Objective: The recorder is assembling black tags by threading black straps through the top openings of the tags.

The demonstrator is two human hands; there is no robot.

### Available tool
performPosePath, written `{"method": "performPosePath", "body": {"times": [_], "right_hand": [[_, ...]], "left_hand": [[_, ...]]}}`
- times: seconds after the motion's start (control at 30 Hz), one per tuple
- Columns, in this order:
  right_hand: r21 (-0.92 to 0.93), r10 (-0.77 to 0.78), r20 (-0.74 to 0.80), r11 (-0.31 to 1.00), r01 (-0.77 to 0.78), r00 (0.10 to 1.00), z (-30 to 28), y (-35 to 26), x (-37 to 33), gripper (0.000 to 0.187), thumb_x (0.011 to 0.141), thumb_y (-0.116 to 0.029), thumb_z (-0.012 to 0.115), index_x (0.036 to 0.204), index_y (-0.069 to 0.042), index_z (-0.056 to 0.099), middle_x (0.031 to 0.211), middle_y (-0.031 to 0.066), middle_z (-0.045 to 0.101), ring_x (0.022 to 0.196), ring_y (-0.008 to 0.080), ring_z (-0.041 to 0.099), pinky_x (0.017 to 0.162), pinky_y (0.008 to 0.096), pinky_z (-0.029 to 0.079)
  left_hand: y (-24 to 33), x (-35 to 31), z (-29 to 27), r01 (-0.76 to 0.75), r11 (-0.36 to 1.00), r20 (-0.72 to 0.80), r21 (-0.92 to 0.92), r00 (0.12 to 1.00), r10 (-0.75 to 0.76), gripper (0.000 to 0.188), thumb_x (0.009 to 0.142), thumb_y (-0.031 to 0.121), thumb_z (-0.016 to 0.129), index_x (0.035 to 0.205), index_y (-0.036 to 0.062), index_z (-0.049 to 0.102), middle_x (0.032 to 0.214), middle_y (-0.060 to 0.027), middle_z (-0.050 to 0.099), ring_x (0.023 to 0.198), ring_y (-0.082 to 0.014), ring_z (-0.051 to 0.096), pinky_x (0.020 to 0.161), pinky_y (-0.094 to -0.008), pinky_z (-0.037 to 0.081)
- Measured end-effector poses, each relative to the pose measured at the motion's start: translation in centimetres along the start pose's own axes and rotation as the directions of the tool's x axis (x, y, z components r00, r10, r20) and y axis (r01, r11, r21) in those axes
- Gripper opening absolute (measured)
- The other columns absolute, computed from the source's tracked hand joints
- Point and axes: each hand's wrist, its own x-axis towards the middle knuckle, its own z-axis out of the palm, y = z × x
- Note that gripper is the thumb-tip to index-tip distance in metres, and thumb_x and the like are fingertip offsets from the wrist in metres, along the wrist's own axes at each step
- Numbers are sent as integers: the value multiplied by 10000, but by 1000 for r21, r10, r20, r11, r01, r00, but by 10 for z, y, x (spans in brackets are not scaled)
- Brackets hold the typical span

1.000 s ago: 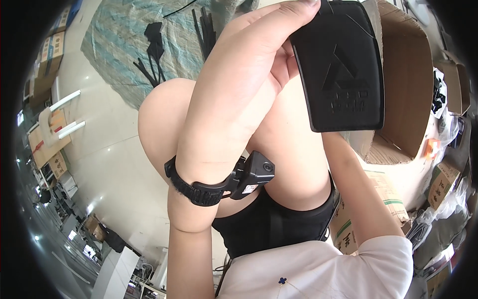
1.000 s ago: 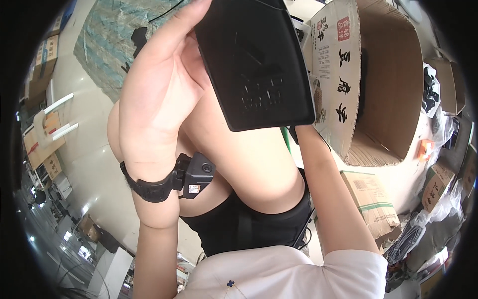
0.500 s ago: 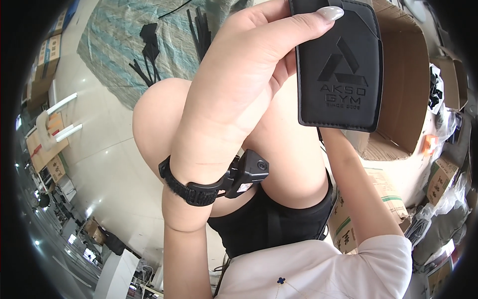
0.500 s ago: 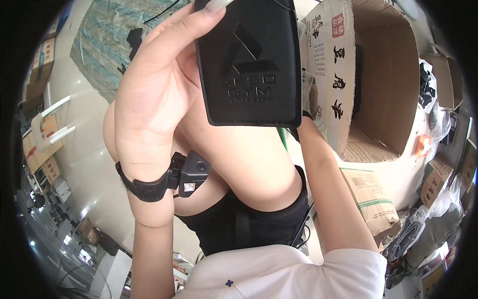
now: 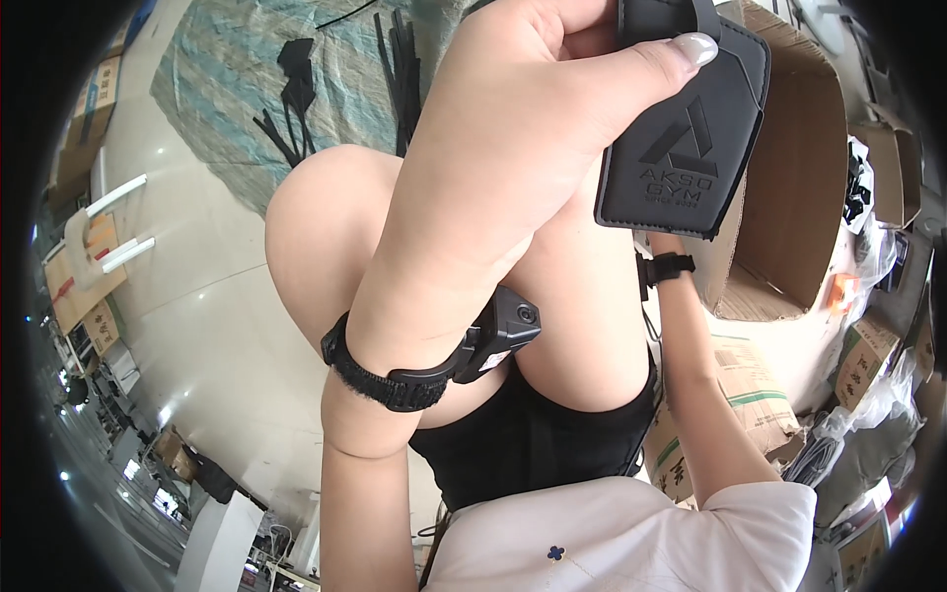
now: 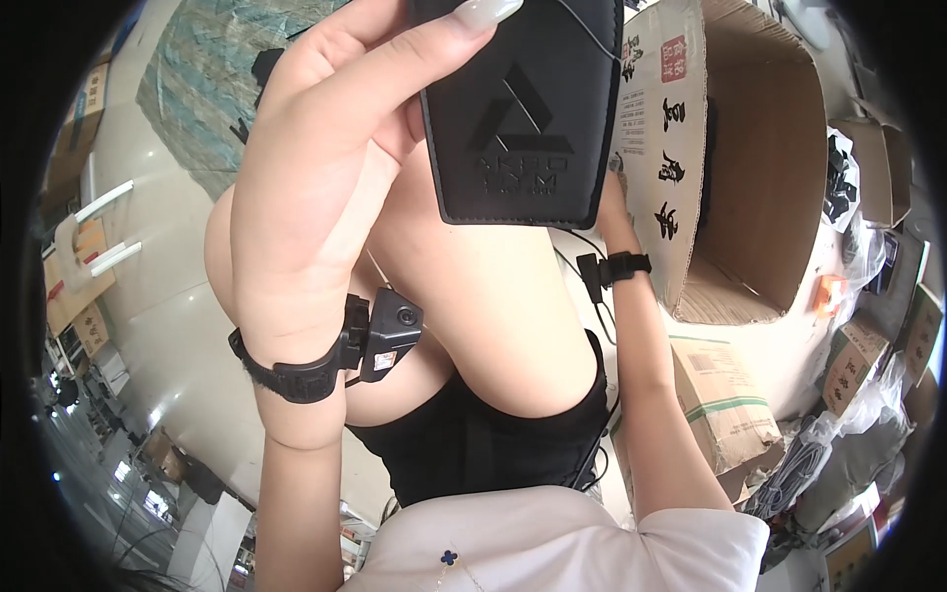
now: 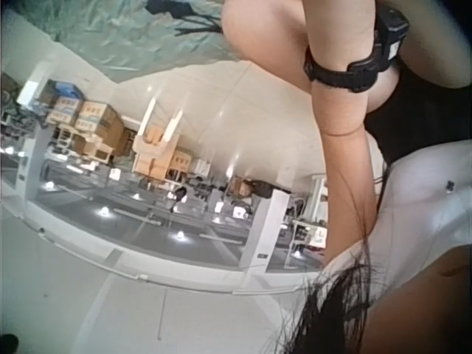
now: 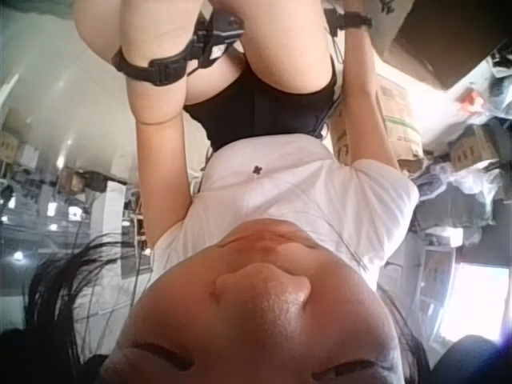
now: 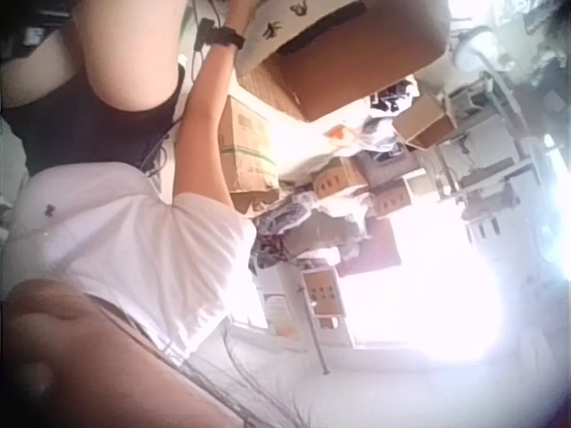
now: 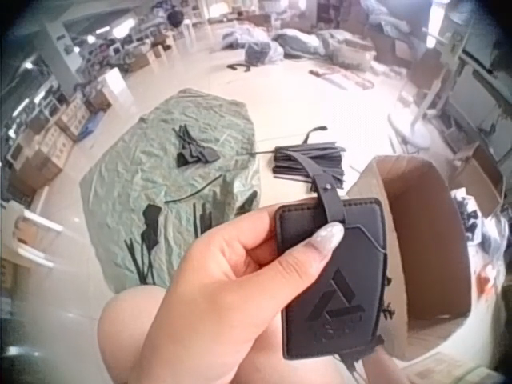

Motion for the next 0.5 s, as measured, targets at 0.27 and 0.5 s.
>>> {"method": "performPosePath", "body": {"times": [0.27, 0.5], "right_hand": [[262, -68, 11, 963, 63, 998, -13, -84, -48, 202, 867, -185, 567, 831, 5, 622, 687, -18, 560, 595, 46, 495, 558, 178, 409], [-558, -483, -276, 784, 270, 831, -23, -101, -67, 182, 799, -192, 641, 807, -10, 640, 576, 13, 520, 517, 72, 445, 499, 226, 363]], "left_hand": [[1, -3, -1, -7, 1000, 1, -9, 1000, 7, 140, 766, 58, 607, 886, -14, 607, 739, -52, 632, 630, -112, 591, 589, -232, 472], [1, 2, 3, -26, 999, 13, -27, 1000, 26, 142, 769, 59, 608, 889, -16, 608, 743, -48, 634, 633, -102, 591, 590, -226, 472]]}}
